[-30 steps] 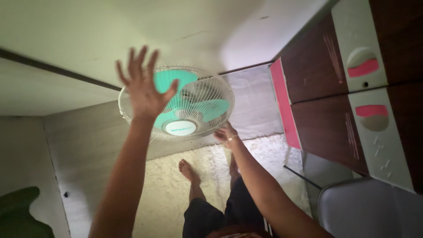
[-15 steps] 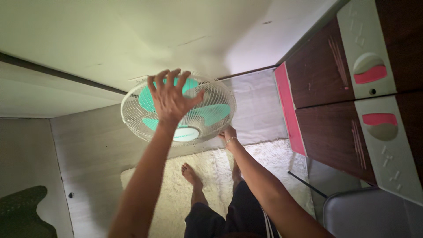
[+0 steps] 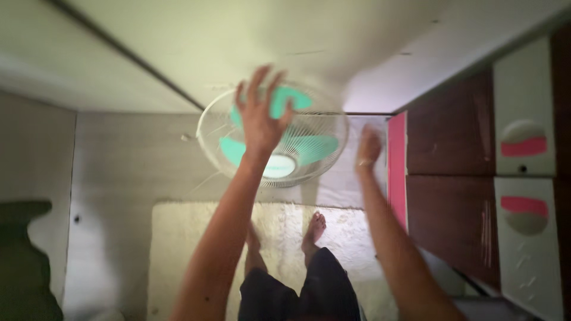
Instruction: The person assembles a standing fan by attaching the fan blades to the motor hub and securing the front and rear wire cages. The person handles the fan blades, motor hub, and wire cages by hand.
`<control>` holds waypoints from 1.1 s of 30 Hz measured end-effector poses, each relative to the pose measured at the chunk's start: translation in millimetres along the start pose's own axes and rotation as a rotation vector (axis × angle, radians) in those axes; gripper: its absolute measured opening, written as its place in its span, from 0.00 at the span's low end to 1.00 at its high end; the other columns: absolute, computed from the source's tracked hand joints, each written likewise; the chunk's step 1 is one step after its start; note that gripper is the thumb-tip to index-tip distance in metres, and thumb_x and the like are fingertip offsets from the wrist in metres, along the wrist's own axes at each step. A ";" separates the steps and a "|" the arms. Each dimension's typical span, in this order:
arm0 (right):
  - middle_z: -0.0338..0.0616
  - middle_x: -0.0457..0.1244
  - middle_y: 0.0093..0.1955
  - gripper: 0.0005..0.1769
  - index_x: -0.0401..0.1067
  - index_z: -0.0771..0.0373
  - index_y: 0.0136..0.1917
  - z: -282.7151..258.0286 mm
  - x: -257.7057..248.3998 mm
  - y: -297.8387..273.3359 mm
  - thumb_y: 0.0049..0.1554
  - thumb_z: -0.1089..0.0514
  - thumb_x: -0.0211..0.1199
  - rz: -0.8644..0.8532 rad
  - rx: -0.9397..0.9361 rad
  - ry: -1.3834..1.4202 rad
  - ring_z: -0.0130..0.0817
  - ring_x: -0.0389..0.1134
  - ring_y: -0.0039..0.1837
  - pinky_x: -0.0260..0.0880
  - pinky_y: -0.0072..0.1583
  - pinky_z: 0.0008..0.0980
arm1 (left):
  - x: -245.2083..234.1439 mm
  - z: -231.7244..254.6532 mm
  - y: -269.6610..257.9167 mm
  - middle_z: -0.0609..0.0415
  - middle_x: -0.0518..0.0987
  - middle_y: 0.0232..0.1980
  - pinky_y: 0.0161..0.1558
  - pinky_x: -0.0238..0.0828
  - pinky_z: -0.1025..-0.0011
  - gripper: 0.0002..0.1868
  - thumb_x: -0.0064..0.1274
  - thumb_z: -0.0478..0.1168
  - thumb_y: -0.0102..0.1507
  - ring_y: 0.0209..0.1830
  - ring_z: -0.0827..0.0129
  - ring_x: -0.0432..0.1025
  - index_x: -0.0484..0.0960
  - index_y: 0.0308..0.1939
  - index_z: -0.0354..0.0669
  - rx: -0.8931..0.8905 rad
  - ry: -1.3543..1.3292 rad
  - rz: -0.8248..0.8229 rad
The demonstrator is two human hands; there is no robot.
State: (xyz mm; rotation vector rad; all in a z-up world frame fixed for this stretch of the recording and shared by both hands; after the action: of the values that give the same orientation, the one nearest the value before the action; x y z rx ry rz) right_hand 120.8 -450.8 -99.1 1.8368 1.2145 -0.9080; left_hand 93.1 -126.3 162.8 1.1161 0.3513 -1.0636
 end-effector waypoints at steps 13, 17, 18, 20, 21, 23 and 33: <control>0.49 0.69 0.57 0.32 0.76 0.60 0.61 -334.9 -114.2 18.7 0.60 0.31 0.70 -0.147 -0.795 0.066 0.51 0.68 0.56 0.66 0.57 0.50 | 127.8 -258.4 -373.8 0.52 0.69 0.67 0.65 0.60 0.63 0.30 0.34 0.58 0.74 0.63 0.58 0.69 0.61 0.72 0.41 -1.645 -1.271 0.297; 0.44 0.69 0.56 0.29 0.76 0.57 0.61 -332.5 -103.5 16.4 0.61 0.32 0.70 -0.065 -0.765 0.014 0.47 0.69 0.55 0.68 0.56 0.48 | 155.1 -251.8 -364.5 0.45 0.72 0.69 0.67 0.63 0.61 0.33 0.32 0.57 0.73 0.65 0.59 0.69 0.66 0.71 0.33 -1.285 -1.379 0.234; 0.43 0.69 0.56 0.29 0.76 0.57 0.61 -331.7 -104.1 16.0 0.62 0.33 0.70 -0.046 -0.772 0.002 0.46 0.69 0.55 0.69 0.56 0.48 | 157.0 -242.5 -359.9 0.43 0.71 0.69 0.67 0.63 0.60 0.33 0.35 0.56 0.74 0.65 0.59 0.67 0.66 0.72 0.31 -1.152 -1.336 0.257; 0.43 0.70 0.57 0.28 0.76 0.56 0.61 -330.9 -104.6 16.1 0.63 0.33 0.70 -0.068 -0.742 -0.002 0.45 0.69 0.55 0.69 0.56 0.47 | 148.6 -234.1 -357.7 0.41 0.71 0.69 0.68 0.62 0.60 0.34 0.37 0.56 0.75 0.66 0.58 0.67 0.66 0.72 0.28 -1.035 -1.266 0.292; 0.43 0.70 0.57 0.27 0.76 0.56 0.62 -330.5 -105.0 16.5 0.63 0.34 0.70 -0.074 -0.725 -0.011 0.45 0.69 0.55 0.70 0.55 0.46 | 150.1 -226.7 -353.3 0.41 0.72 0.70 0.69 0.61 0.61 0.34 0.37 0.57 0.75 0.67 0.58 0.67 0.67 0.71 0.27 -1.046 -1.262 0.292; 0.43 0.70 0.57 0.26 0.76 0.57 0.61 -330.6 -104.6 11.4 0.63 0.35 0.70 -0.047 -0.739 -0.027 0.45 0.69 0.55 0.70 0.54 0.46 | 141.2 -220.0 -344.5 0.42 0.74 0.70 0.69 0.61 0.63 0.35 0.34 0.58 0.75 0.68 0.59 0.68 0.68 0.70 0.27 -1.099 -1.250 0.272; 0.42 0.70 0.53 0.24 0.77 0.55 0.60 -325.9 -95.8 10.1 0.64 0.36 0.69 0.025 -0.745 -0.036 0.44 0.70 0.54 0.69 0.55 0.47 | 154.2 -217.1 -325.6 0.42 0.70 0.72 0.70 0.58 0.62 0.34 0.34 0.58 0.74 0.71 0.57 0.65 0.66 0.72 0.32 -1.229 -1.184 0.255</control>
State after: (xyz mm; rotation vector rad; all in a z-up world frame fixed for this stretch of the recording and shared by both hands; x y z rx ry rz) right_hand 152.3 -211.1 139.7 1.2227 1.2759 -0.3811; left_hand -45.5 -32.5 -223.0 -0.5991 -0.1290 -0.8545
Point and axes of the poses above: each hand's wrist, its own y-axis towards the middle knuckle, its own x-axis out of the palm, z = x × y, the point moved 4 cm from there along y, towards the middle knuckle
